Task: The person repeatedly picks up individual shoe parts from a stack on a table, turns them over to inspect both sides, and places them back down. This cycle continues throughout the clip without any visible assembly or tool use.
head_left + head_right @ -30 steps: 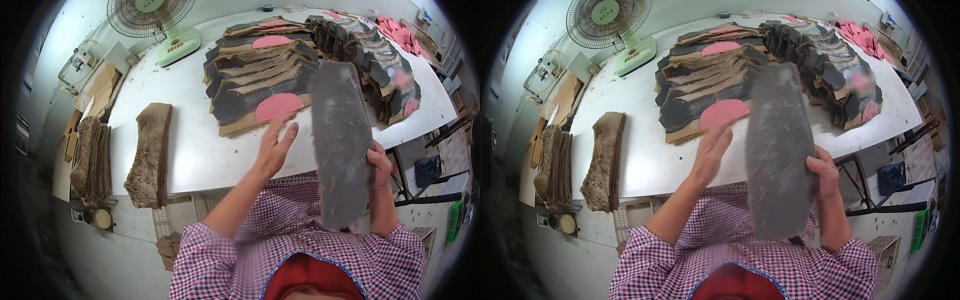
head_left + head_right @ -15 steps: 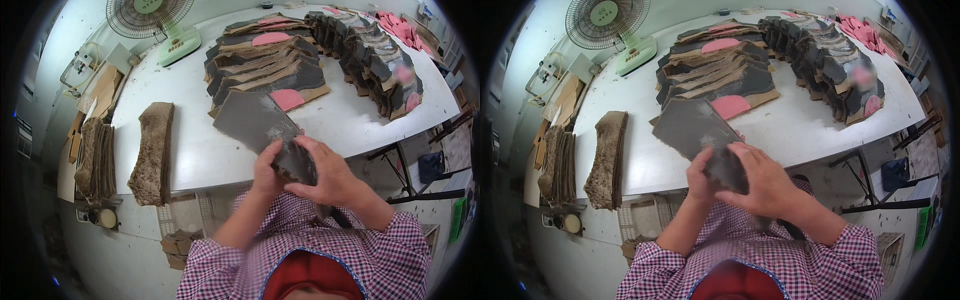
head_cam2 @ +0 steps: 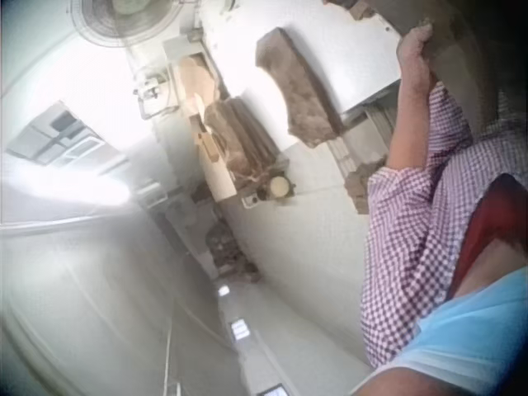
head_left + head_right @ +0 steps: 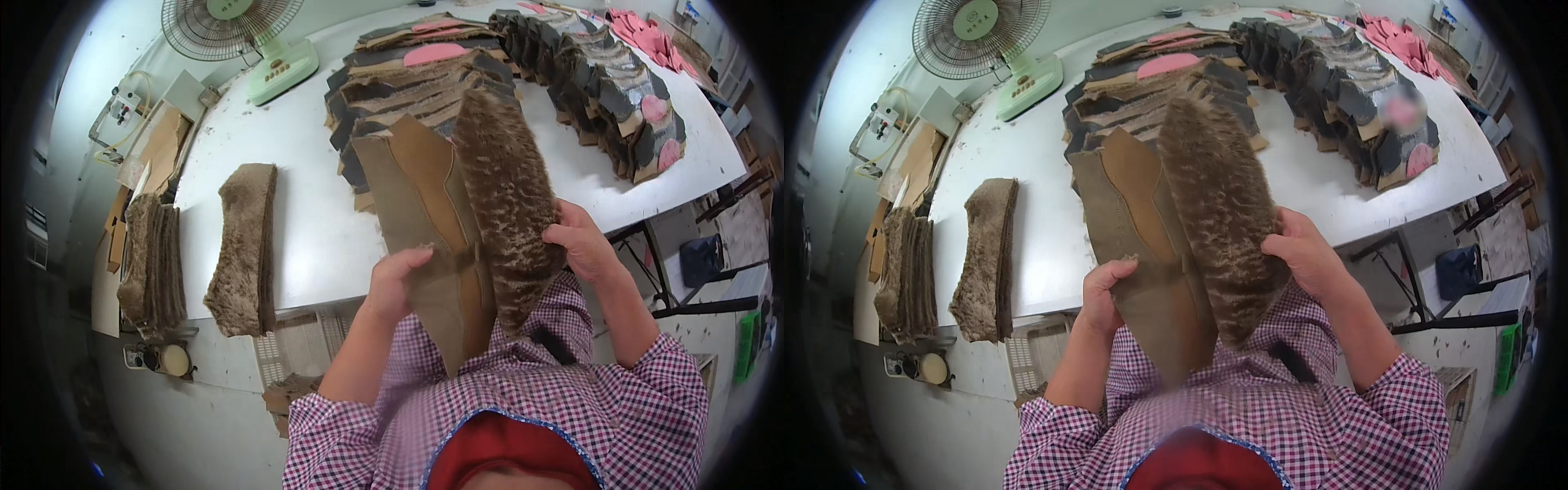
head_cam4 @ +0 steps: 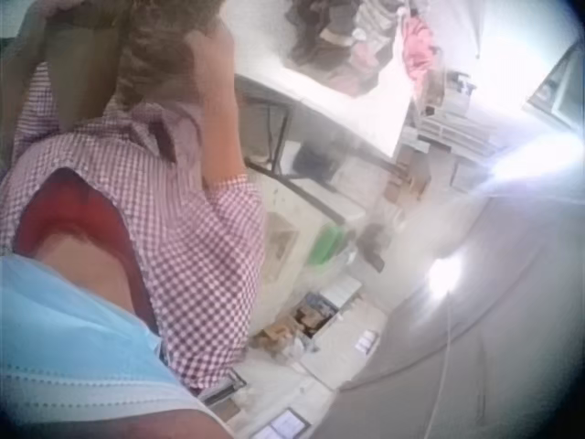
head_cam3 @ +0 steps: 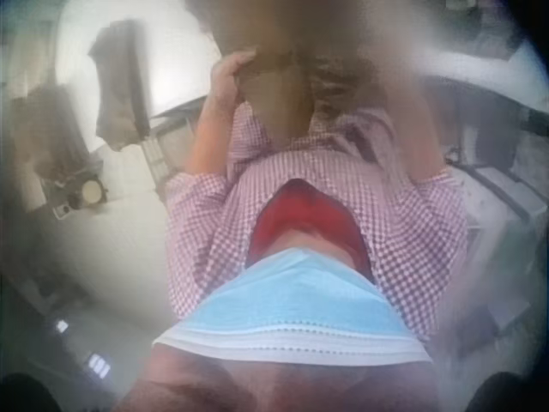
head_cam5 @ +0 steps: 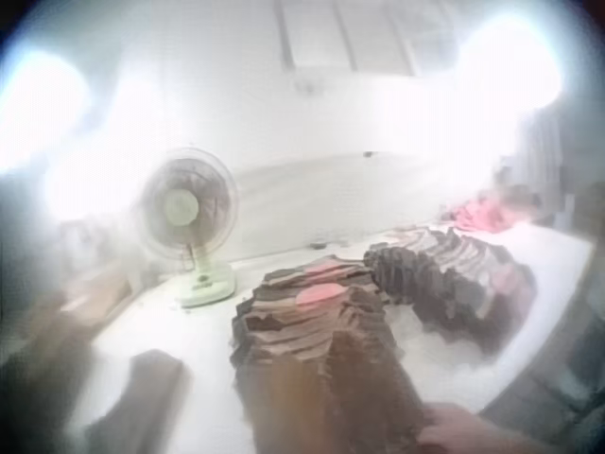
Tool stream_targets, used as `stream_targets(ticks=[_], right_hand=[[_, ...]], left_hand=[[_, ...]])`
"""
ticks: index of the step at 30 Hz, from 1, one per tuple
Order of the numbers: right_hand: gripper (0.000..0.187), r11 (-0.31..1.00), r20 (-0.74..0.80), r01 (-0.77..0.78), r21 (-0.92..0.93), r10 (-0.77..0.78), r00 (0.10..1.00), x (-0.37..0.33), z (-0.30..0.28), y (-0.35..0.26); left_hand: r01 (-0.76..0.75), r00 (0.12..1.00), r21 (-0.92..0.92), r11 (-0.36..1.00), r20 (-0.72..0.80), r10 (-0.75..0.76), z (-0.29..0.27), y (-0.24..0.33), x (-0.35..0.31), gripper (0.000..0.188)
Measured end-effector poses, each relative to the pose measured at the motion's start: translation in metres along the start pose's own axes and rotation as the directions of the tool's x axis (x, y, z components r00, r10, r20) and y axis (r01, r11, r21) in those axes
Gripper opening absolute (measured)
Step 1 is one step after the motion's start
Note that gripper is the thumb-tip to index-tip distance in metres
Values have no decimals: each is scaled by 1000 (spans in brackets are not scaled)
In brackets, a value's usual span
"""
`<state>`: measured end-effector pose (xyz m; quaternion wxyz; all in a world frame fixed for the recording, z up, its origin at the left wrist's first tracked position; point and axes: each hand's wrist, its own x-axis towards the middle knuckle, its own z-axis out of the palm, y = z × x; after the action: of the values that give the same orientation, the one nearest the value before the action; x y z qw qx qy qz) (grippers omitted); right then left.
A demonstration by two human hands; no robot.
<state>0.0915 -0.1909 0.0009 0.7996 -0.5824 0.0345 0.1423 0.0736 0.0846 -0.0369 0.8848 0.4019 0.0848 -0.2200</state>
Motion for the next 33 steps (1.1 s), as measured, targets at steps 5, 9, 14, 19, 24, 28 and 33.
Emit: stream_targets(ticks=[5,9,14,19,24,28,33], right_hand=[[28,988,30,-52,144,48,998,1,5,1],[29,996,9,46,74,-46,999,6,2,9],[21,977,21,191,-98,-190,982,17,-3,30],[20,997,126,70,-30,-66,990,27,13,55],[22,972,165,76,-221,-40,985,32,12,58],[19,589,-59,256,-766,-462,885,30,6,34],[16,279,187,552,-786,-744,641,-26,37,0]], left_hand=[[-18,999,-31,999,-37,17,6,-10,-5,49],[-62,990,-249,967,108,92,11,-15,-11,58],[-55,976,-339,939,181,123,24,-27,-19,62],[-15,962,-311,950,254,99,33,-35,-24,60],[-38,989,-189,981,134,64,45,-31,-26,55],[-48,998,-150,987,37,54,50,-28,-29,52],[-12,999,-161,987,31,18,47,-34,-25,53]])
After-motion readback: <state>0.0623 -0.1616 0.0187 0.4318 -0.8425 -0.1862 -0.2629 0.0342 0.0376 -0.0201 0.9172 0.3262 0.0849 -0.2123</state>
